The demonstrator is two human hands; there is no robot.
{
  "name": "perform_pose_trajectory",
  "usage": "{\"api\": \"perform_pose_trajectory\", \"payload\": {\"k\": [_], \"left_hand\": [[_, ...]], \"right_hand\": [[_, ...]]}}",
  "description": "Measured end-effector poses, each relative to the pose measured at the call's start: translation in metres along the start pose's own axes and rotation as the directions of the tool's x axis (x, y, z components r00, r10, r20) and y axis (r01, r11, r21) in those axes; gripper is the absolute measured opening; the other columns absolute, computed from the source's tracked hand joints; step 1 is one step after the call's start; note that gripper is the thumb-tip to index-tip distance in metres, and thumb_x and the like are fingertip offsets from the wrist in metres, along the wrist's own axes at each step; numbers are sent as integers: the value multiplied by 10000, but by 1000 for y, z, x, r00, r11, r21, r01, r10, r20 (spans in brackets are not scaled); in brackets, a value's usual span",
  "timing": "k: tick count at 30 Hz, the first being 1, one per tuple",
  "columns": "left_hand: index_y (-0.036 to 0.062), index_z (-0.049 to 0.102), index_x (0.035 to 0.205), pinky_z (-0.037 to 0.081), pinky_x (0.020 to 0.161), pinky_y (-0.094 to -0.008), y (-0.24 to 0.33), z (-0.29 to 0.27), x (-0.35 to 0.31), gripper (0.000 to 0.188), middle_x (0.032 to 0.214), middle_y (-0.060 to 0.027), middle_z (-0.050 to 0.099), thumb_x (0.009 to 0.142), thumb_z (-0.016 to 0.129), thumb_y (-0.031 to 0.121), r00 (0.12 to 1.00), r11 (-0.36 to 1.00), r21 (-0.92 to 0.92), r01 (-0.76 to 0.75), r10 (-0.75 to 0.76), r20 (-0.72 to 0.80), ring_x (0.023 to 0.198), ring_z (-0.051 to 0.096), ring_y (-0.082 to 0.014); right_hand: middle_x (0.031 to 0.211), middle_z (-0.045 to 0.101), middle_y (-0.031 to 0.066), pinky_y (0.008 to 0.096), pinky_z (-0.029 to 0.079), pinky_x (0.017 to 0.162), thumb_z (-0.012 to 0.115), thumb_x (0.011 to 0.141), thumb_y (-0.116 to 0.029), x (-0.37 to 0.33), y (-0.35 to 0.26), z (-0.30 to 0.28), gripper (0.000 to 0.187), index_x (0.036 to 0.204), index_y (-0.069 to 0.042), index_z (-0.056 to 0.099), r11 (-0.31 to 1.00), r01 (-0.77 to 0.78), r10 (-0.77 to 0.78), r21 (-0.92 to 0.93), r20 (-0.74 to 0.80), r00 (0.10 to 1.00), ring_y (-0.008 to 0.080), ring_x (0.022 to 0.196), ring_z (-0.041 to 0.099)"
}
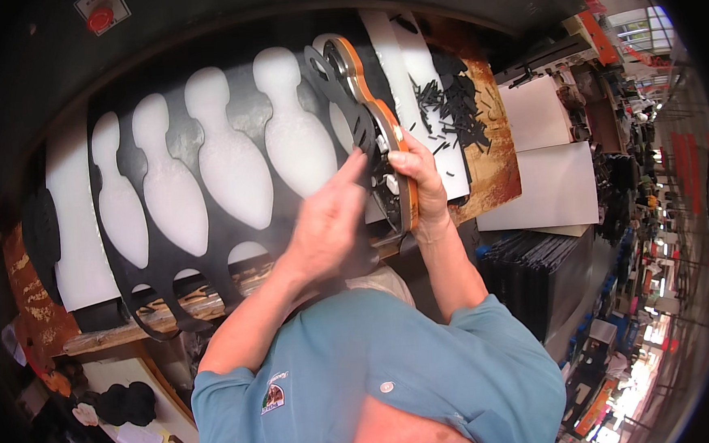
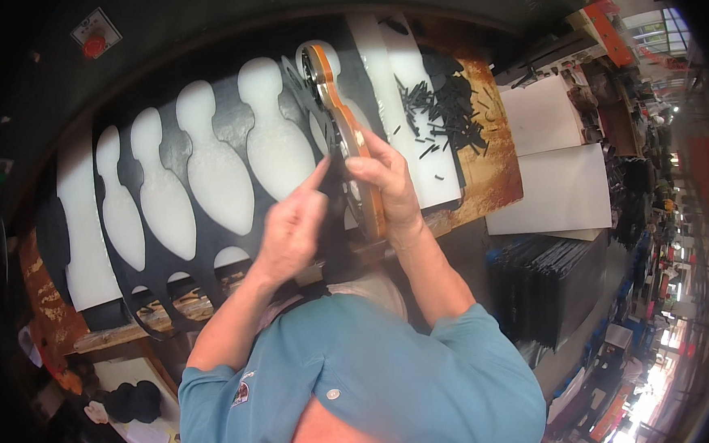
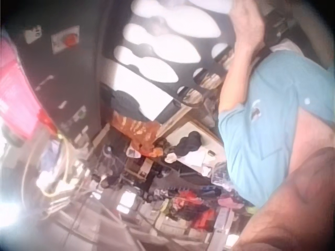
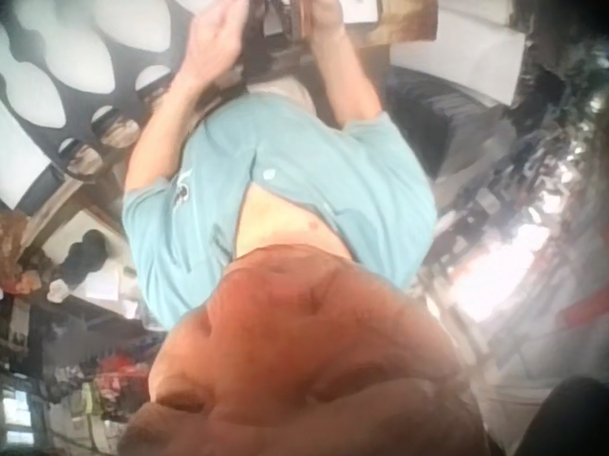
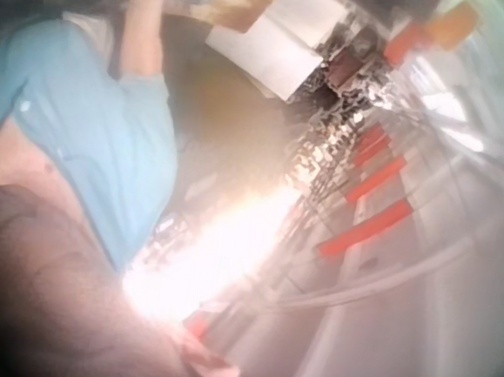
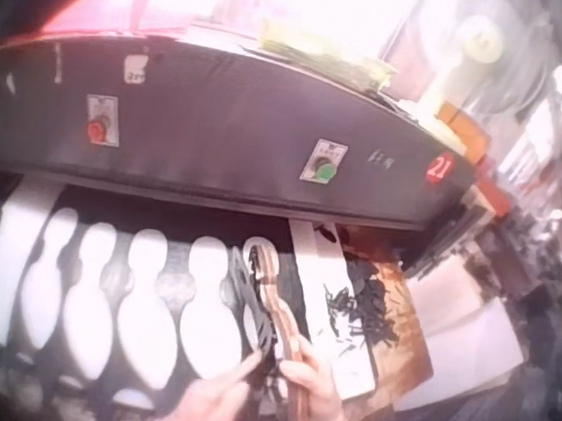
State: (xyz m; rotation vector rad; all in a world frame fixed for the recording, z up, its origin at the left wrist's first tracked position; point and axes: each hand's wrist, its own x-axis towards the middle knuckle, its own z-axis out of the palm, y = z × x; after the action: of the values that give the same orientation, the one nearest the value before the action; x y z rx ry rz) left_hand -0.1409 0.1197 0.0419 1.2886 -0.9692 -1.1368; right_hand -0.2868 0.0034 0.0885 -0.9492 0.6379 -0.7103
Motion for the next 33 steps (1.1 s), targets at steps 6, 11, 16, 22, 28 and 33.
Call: {"api": "perform_pose_trajectory", "payload": {"k": [6,11,16,22,28,33], "left_hand": [[-37,692,1289,537,941,-271,-31,-116,-32,335,1159,-44,746,1183,497,215,834,983,-107,-148,65,-548,1026,662,-88],[-67,631,1416,535,1015,-298,-42,-184,-65,345,1246,-87,748,1173,507,145,693,978,-58,-198,98,-715,1114,680,-129],[-45,681,1361,535,1038,-345,-43,-239,-84,313,1253,-154,755,1106,553,84,484,883,469,-9,414,-771,1138,706,-218],[-55,677,1350,552,1040,-439,-25,-374,-97,345,1246,-263,758,1051,559,72,226,713,648,268,608,-761,1142,733,-417],[35,557,1539,300,1225,-707,-18,-461,-73,642,1642,-278,457,1031,687,405,544,121,816,565,688,-479,1536,357,-552],[115,536,1602,276,1304,-586,-25,-505,-65,629,1690,-239,436,1117,450,506,690,63,731,679,286,-665,1599,314,-495]], "right_hand": [[1083,722,47,214,551,670,761,890,-172,5,0,4,735,1550,60,534,992,27,-31,-120,-25,999,53,800,665],[1523,564,234,364,540,1071,886,802,-232,28,21,-15,909,1590,29,515,476,235,-348,-848,63,935,284,1277,645],[1641,376,379,552,368,1238,937,762,-336,44,59,-30,978,1587,-23,516,-98,199,-361,-975,221,906,531,1480,414],[1657,393,331,546,387,1224,906,821,-341,35,68,-26,903,1569,-2,531,-114,96,-404,-989,134,905,493,1488,411],[1659,405,296,529,395,1225,879,823,-320,37,69,-20,874,1572,-25,537,-105,58,-387,-993,94,917,466,1490,422],[1665,403,290,522,371,1246,886,813,-315,37,71,-23,884,1574,-32,536,-81,30,-401,-996,60,914,462,1514,414]]}}
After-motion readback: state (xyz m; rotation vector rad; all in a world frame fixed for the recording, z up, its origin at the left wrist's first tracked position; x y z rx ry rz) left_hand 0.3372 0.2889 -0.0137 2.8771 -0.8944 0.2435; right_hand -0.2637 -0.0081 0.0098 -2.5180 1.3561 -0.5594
